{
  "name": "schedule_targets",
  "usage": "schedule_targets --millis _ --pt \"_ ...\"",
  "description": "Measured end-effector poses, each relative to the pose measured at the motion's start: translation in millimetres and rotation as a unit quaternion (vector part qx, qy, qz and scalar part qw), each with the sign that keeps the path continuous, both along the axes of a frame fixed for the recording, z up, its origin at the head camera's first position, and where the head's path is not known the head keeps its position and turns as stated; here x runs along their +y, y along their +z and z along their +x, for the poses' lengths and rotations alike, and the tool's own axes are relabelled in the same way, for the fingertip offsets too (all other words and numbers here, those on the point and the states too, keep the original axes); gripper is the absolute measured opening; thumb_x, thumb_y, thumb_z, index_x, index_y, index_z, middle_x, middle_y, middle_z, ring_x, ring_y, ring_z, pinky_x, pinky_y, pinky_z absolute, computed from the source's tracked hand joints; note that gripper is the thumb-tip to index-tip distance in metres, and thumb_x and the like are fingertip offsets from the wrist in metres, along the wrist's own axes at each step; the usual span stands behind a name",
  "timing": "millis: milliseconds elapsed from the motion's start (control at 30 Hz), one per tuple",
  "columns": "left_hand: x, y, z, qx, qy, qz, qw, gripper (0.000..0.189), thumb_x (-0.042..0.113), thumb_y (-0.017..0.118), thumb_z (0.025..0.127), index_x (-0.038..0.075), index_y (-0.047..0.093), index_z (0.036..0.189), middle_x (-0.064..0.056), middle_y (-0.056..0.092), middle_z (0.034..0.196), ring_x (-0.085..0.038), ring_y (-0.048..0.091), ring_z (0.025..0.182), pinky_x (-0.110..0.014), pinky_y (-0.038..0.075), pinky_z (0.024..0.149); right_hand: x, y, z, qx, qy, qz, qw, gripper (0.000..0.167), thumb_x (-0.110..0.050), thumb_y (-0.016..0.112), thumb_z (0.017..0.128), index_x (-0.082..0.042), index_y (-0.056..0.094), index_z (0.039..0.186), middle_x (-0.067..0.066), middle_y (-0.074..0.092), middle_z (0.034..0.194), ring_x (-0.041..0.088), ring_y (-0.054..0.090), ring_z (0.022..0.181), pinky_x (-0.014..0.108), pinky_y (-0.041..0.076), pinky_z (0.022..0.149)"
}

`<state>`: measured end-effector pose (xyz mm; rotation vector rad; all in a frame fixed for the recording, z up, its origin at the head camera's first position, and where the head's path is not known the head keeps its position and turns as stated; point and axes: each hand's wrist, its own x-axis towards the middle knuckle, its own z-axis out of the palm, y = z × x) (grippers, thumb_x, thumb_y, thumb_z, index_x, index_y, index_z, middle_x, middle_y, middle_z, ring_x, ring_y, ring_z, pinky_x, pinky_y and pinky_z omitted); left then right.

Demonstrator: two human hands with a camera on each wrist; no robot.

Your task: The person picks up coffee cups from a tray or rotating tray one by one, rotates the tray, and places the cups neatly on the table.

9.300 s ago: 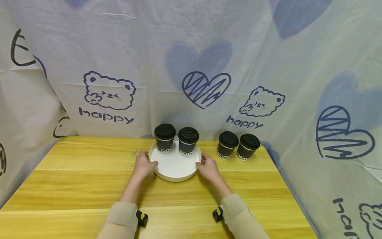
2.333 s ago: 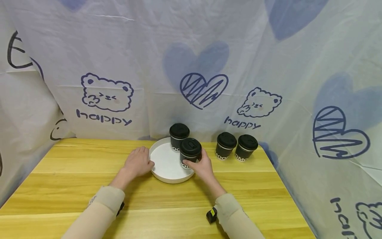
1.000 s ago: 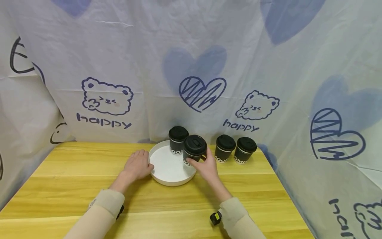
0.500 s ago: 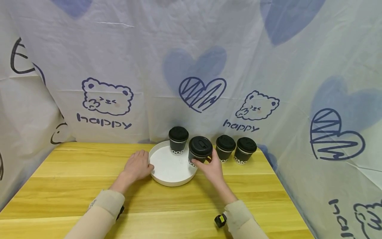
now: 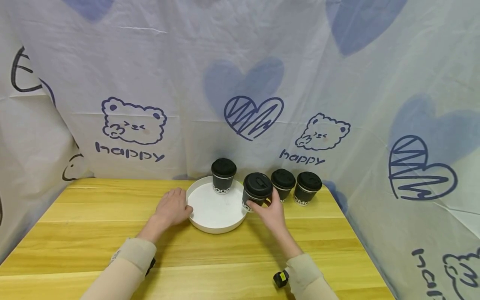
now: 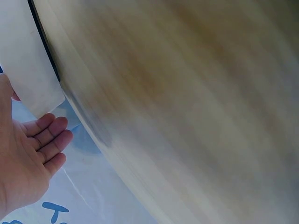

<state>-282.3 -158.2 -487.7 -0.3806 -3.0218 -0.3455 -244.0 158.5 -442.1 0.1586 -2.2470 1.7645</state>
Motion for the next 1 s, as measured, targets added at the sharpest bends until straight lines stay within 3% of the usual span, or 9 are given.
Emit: schedule_targets --millis 200,267,567,767,1000 --pt "-0.1 -1.4 -0.8 0.001 0.001 0.0 1.0 0.053 0.028 0.062 0.093 -0.014 0.053 0.123 -0.022 0.057 0.111 -0.037 0.052 0.102 -0.054 0.045 0.102 1.6 14.1 13.4 -0.006 -0.002 0.006 1.0 0.072 0.002 0.082 0.082 0.006 0.047 0.144 0.028 0.056 0.141 0.046 0.053 0.132 0.057 0.042 0.114" --pt "-0.2 -1.6 -0.8 0.001 0.002 0.0 1.0 0.053 0.028 0.062 0.093 -0.014 0.053 0.124 -0.022 0.057 0.111 -0.037 0.052 0.102 -0.054 0.045 0.102 3.6 11.4 12.5 -0.006 -0.004 0.008 0.9999 0.071 0.001 0.082 0.083 0.007 0.047 0.144 0.028 0.056 0.14 0.046 0.053 0.132 0.058 0.042 0.113" --pt "-0.5 -1.7 -1.5 0.001 0.001 -0.003 1.0 0.052 0.028 0.061 0.093 -0.014 0.053 0.123 -0.022 0.056 0.11 -0.036 0.052 0.1 -0.053 0.045 0.099 20.1 -31.1 -13.0 -0.011 -0.024 -0.009 0.9996 0.077 -0.002 0.086 0.08 -0.001 0.047 0.147 0.023 0.057 0.142 0.04 0.054 0.133 0.052 0.043 0.114" --pt "-0.2 -0.1 -1.0 -0.002 -0.001 -0.004 1.0 0.055 0.028 0.061 0.094 -0.015 0.052 0.126 -0.023 0.057 0.113 -0.038 0.052 0.103 -0.054 0.045 0.102 26.7 -36.4 -12.4 -0.013 -0.034 -0.008 0.9993 0.076 -0.003 0.087 0.08 -0.001 0.048 0.146 0.022 0.058 0.14 0.039 0.055 0.132 0.05 0.044 0.113" --pt "-0.2 -1.7 -2.3 -0.001 -0.001 -0.003 1.0 0.055 0.028 0.061 0.093 -0.015 0.052 0.126 -0.025 0.057 0.115 -0.039 0.053 0.105 -0.055 0.044 0.103 33.2 -32.4 -7.5 -0.027 -0.042 -0.005 0.9987 0.076 0.0 0.085 0.081 0.002 0.046 0.146 0.027 0.056 0.141 0.044 0.052 0.134 0.053 0.043 0.114"
